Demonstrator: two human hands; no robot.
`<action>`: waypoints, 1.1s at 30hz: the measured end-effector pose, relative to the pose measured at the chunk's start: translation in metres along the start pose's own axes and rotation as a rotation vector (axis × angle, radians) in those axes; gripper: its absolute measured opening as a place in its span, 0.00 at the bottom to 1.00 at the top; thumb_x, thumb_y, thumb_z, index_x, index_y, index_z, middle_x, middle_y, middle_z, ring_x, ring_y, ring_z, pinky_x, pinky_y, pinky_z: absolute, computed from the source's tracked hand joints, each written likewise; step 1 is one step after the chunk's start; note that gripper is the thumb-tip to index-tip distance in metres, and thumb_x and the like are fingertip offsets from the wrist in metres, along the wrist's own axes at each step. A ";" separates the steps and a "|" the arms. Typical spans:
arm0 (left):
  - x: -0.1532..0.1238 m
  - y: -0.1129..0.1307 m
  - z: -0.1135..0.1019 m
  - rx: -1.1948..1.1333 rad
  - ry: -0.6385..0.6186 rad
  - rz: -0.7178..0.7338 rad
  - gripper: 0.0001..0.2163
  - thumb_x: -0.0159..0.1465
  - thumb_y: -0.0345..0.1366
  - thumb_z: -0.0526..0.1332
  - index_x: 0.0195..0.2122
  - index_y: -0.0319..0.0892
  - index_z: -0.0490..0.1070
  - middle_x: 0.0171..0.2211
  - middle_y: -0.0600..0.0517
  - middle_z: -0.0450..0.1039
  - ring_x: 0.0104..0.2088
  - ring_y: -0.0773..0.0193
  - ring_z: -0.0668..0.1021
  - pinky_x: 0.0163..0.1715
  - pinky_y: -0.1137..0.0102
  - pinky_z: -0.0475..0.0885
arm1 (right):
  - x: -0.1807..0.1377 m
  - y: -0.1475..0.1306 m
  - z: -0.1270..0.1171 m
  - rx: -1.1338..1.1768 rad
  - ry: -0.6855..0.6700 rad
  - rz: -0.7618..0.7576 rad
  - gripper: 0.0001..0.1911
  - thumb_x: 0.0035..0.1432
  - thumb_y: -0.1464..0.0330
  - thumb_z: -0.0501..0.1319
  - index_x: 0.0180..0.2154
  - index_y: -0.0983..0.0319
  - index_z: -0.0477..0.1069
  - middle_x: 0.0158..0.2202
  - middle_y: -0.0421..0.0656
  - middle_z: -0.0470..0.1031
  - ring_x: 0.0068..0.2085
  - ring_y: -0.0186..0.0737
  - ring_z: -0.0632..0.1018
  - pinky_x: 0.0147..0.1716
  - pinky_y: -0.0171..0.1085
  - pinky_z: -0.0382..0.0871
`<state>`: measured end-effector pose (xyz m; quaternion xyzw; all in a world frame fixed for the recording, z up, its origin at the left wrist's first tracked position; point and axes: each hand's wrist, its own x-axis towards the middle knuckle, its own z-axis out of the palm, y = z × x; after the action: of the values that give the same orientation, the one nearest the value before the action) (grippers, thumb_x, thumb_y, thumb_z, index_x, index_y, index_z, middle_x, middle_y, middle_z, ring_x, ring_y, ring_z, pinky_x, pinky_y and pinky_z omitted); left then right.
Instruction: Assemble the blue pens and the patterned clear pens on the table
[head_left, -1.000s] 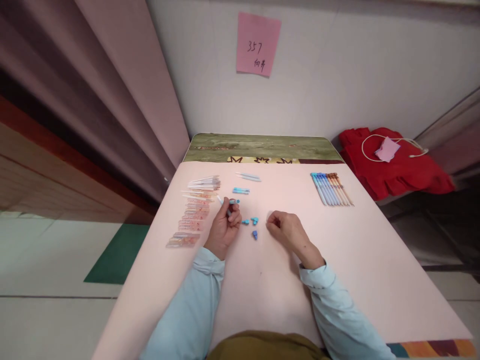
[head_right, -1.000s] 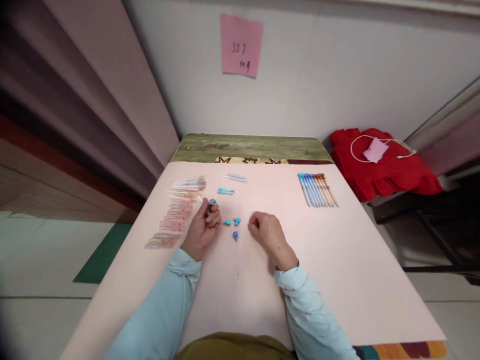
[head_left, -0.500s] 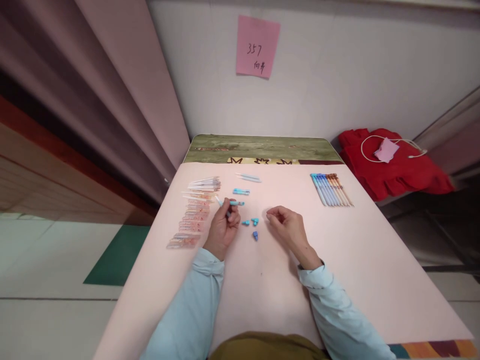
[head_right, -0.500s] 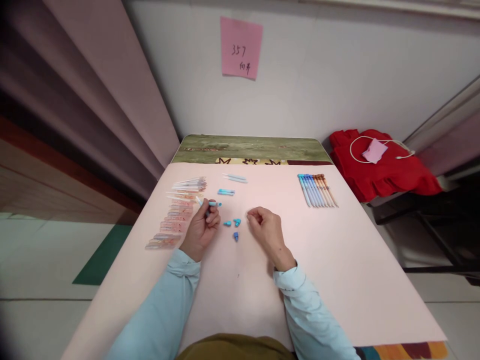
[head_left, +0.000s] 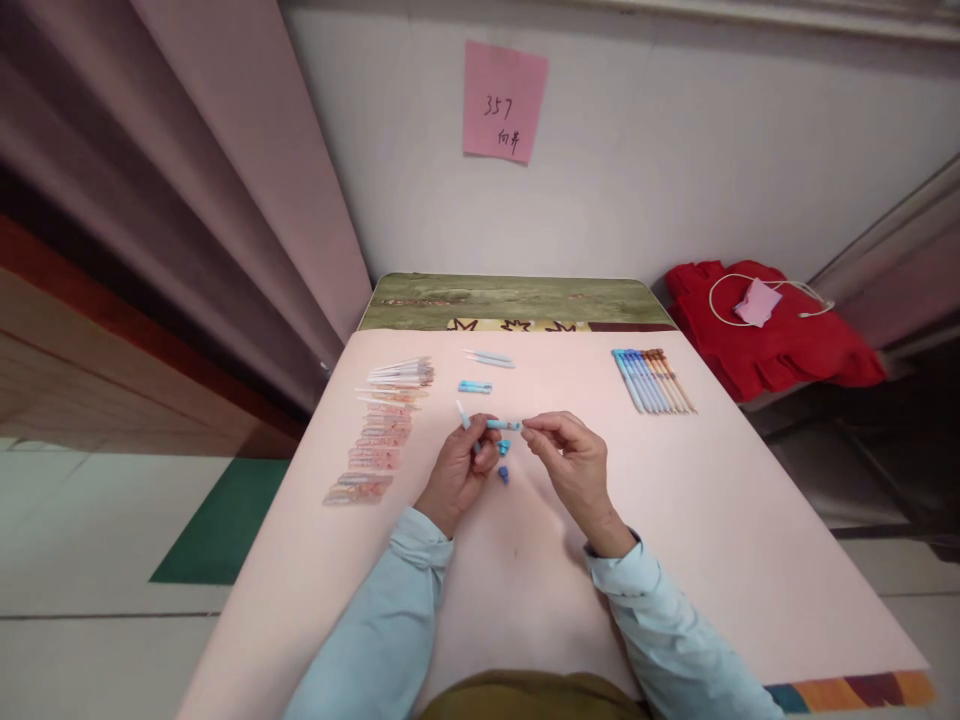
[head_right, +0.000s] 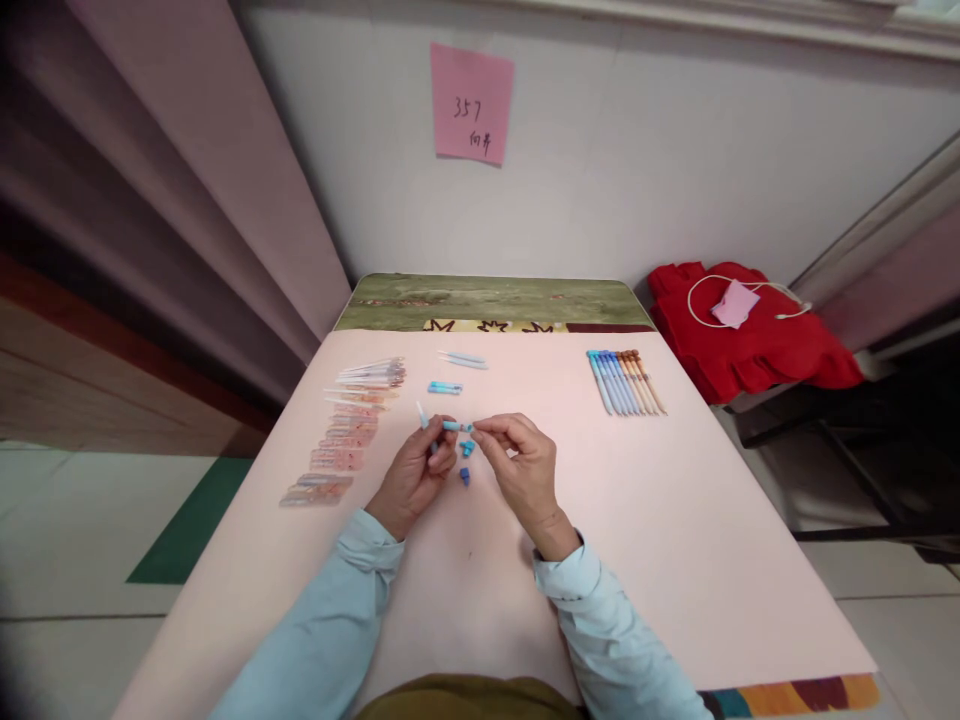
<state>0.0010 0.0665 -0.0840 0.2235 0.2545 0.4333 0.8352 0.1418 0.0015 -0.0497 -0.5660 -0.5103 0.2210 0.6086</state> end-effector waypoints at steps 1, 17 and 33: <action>0.000 0.000 0.000 0.003 -0.006 -0.005 0.10 0.58 0.38 0.68 0.33 0.35 0.73 0.24 0.54 0.71 0.14 0.81 0.59 0.14 0.82 0.54 | 0.000 0.001 0.000 0.003 -0.002 -0.008 0.04 0.57 0.65 0.66 0.35 0.59 0.78 0.32 0.42 0.75 0.30 0.35 0.75 0.30 0.35 0.70; -0.002 0.000 0.000 0.009 -0.065 -0.060 0.09 0.59 0.36 0.67 0.34 0.35 0.73 0.23 0.54 0.72 0.14 0.82 0.59 0.14 0.83 0.54 | 0.000 0.001 -0.001 0.048 -0.012 0.014 0.04 0.55 0.66 0.68 0.35 0.58 0.79 0.32 0.41 0.76 0.29 0.34 0.76 0.29 0.34 0.71; 0.004 -0.002 0.002 -0.237 0.140 0.058 0.05 0.66 0.33 0.60 0.36 0.37 0.72 0.34 0.47 0.78 0.29 0.70 0.79 0.29 0.77 0.74 | -0.011 -0.003 0.008 -0.114 -0.061 -0.013 0.06 0.59 0.65 0.63 0.33 0.60 0.76 0.29 0.41 0.76 0.26 0.34 0.75 0.28 0.33 0.71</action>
<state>0.0055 0.0683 -0.0850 0.0998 0.2525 0.4989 0.8230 0.1300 -0.0048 -0.0519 -0.5893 -0.5440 0.2051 0.5610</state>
